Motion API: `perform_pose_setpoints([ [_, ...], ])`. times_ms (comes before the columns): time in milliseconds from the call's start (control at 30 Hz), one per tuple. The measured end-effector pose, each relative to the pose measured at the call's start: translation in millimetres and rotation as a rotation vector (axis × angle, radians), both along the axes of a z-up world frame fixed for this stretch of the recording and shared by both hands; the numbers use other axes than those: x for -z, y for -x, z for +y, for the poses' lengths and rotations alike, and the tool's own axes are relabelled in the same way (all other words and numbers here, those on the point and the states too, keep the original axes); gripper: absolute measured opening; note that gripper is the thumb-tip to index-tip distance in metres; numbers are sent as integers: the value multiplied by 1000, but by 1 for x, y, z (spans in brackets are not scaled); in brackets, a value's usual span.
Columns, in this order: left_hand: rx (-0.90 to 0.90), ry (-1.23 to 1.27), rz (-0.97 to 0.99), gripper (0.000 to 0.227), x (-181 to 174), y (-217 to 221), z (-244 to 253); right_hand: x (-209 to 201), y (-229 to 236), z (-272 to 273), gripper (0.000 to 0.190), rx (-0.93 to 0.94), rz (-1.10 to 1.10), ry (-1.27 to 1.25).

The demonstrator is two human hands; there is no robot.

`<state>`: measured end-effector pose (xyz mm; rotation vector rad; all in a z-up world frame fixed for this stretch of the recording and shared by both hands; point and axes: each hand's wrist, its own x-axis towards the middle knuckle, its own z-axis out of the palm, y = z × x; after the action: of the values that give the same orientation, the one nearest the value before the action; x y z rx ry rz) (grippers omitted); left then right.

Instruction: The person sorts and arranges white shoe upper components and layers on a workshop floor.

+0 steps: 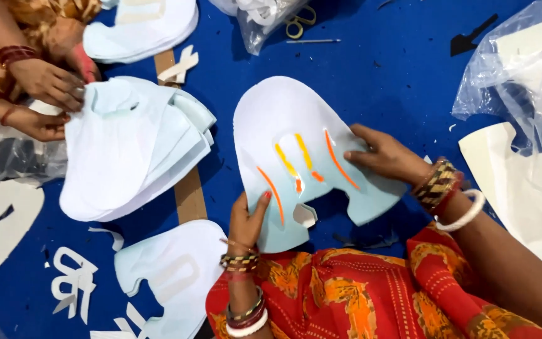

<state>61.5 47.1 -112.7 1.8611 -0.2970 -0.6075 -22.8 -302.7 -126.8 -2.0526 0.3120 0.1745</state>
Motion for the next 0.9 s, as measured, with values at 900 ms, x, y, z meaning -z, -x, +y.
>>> perform_pose_setpoints([
  [900, -243, -204, -14, 51, 46, -3, -46, -1, -39, 30, 51, 73, 270, 210],
])
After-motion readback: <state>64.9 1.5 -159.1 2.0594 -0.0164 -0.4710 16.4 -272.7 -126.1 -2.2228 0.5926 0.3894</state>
